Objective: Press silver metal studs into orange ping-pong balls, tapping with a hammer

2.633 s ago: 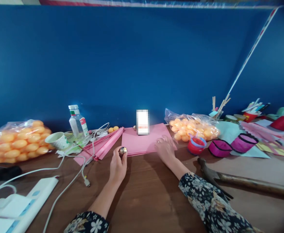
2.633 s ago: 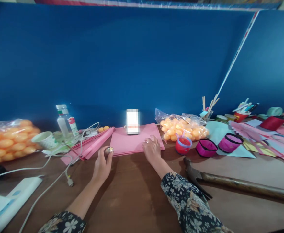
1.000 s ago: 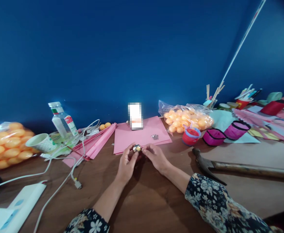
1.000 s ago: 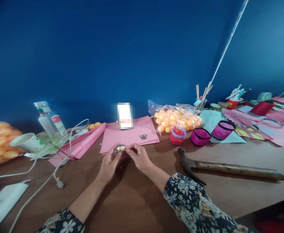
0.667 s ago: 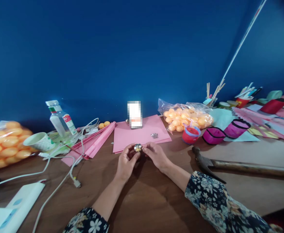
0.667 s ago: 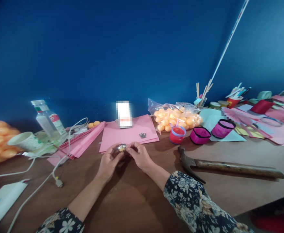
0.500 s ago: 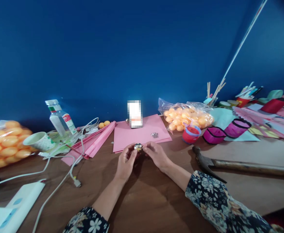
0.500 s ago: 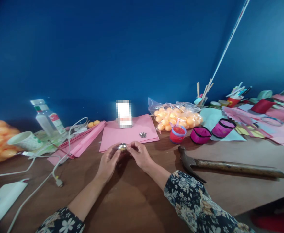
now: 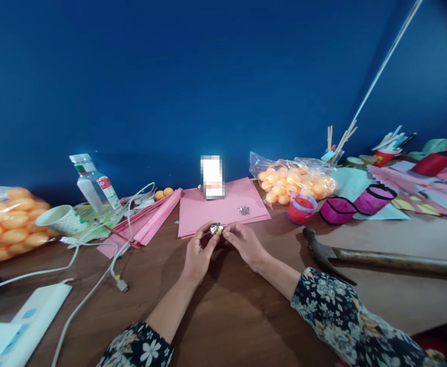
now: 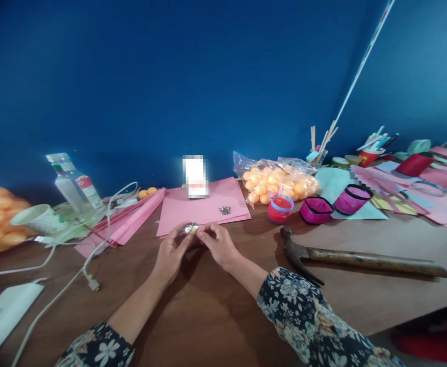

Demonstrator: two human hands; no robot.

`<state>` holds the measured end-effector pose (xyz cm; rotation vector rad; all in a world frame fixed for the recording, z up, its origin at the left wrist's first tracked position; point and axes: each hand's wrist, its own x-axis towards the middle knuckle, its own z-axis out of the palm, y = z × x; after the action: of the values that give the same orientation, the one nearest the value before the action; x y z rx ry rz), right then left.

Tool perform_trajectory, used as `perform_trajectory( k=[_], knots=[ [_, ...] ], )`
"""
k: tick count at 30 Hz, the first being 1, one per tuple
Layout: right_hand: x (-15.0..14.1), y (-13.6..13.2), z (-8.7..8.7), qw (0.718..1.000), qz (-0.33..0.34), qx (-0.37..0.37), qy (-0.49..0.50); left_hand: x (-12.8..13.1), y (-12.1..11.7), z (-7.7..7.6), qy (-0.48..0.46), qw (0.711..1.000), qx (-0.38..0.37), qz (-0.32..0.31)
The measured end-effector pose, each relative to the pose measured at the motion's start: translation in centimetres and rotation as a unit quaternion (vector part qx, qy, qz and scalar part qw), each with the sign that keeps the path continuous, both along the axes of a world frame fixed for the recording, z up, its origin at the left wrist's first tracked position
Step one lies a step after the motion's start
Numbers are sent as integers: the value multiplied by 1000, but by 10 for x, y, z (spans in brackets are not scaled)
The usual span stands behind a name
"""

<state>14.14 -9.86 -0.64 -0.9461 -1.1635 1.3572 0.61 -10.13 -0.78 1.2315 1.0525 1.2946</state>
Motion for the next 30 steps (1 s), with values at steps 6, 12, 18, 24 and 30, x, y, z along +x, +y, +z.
perform_trajectory(
  k=[6, 12, 18, 24, 30],
  knots=[
    [1, 1, -2, 1000, 0, 4, -2, 0, 0, 2, 35, 999, 8, 26],
    [1, 1, -1, 1000, -9, 18, -23, 1, 0, 2, 41, 999, 16, 26],
    [1, 1, -2, 1000, -6, 1, -23, 2, -1, 3, 28, 999, 11, 28],
    [0, 0, 0, 1000, -7, -6, -17, 1, -1, 3, 39, 998, 19, 37],
    [1, 0, 2, 999, -13, -3, -35, 1, 0, 2, 35, 999, 23, 34]
  ],
)
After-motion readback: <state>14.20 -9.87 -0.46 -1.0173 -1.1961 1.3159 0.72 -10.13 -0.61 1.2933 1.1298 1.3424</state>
